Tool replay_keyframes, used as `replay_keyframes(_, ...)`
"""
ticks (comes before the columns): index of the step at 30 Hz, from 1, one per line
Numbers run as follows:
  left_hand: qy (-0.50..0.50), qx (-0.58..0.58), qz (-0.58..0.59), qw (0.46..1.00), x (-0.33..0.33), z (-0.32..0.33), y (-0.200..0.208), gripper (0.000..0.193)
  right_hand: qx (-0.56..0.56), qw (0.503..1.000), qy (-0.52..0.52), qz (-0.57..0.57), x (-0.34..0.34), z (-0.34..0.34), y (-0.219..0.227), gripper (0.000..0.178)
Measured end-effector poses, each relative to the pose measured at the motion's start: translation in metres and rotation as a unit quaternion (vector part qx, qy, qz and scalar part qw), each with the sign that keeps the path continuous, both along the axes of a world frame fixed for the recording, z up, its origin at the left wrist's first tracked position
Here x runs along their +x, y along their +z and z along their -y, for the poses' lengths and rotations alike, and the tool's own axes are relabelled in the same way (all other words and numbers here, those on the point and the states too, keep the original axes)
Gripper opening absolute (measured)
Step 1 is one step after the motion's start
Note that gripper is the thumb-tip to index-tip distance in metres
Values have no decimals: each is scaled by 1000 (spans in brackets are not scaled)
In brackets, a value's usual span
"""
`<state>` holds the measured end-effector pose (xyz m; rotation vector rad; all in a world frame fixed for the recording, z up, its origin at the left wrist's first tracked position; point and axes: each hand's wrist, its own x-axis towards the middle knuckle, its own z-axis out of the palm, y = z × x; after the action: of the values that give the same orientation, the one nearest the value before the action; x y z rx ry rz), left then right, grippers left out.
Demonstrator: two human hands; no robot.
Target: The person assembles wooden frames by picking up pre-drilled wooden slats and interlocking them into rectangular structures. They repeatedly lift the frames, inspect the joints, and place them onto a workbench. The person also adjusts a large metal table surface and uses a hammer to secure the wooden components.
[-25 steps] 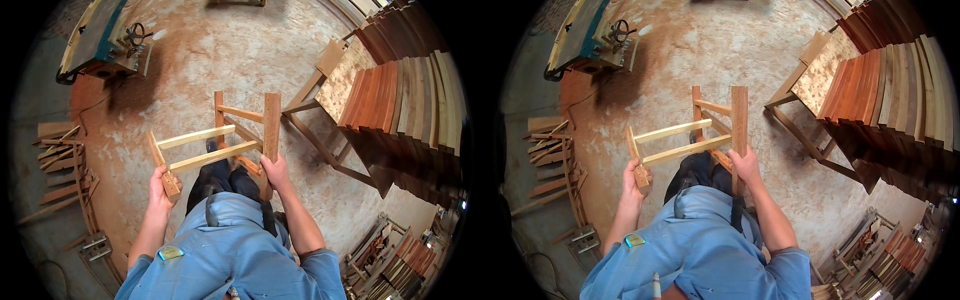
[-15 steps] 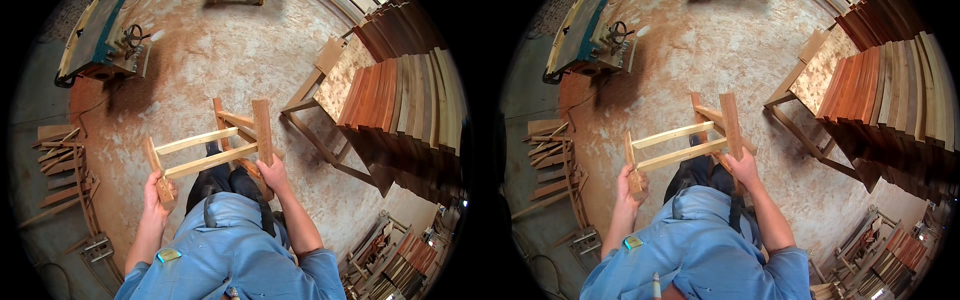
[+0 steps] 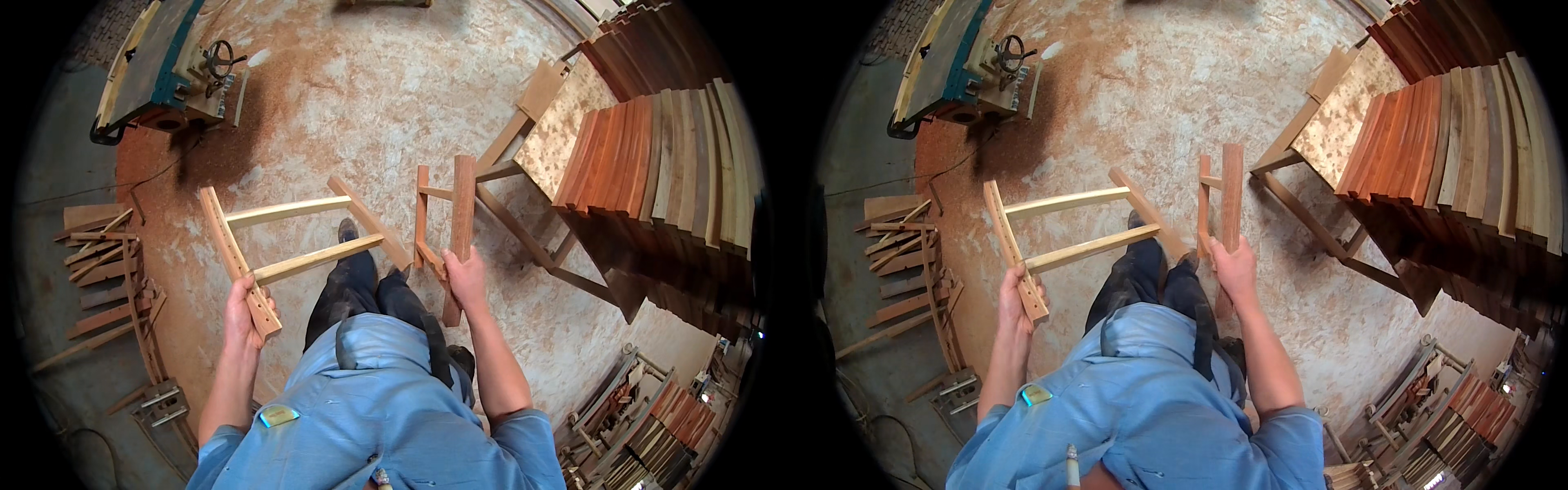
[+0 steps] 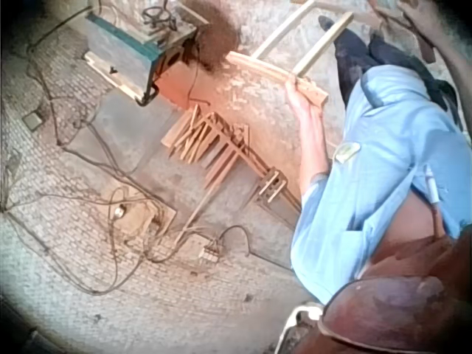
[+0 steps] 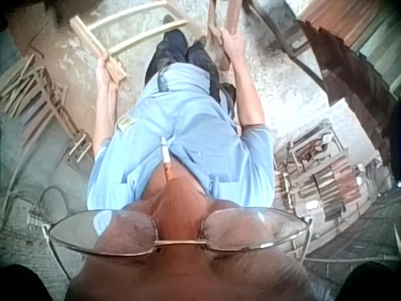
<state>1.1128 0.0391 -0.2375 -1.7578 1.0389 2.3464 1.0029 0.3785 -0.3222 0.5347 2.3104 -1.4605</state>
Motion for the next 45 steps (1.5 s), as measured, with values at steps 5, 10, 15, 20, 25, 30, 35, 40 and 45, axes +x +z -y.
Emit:
replay_keyframes(5, -100, -82, -12, 992, -10, 9, 4, 20, -22, 1000, -1, -11, -7, -20, -16, 25)
replay_keyframes(10, -121, -86, -48, 988, -12, 23, 1, 22, -162, 985, -44, 41, -20, -24, -8, 19)
replay_keyframes(15, -153, -96, -41, 983, -14, 30, -2, 25, -217, 970, -98, 58, -26, -16, 5, 20)
replay_keyframes(20, -189, -91, -67, 975, -20, 33, 0, 28, -221, 970, -76, 70, -26, -12, 2, 17)
replay_keyframes(25, -220, -124, -72, 965, -19, 36, -8, 31, -219, 971, -68, 75, -27, -18, 7, 16)
replay_keyframes(30, -243, -126, -83, 958, -11, 57, -18, 33, -195, 977, -53, 68, -34, -36, 16, 16)
replay_keyframes(35, -221, -114, -93, 964, -8, 63, -21, 36, -217, 971, -78, 65, -35, -43, 14, 17)
replay_keyframes(40, -223, -104, -100, 964, -7, 66, -22, 38, -232, 968, -76, 55, -33, -43, 11, 18)
replay_keyframes(45, -227, -109, -99, 963, -8, 66, -23, 38, -227, 969, -81, 63, -32, -41, 15, 18)
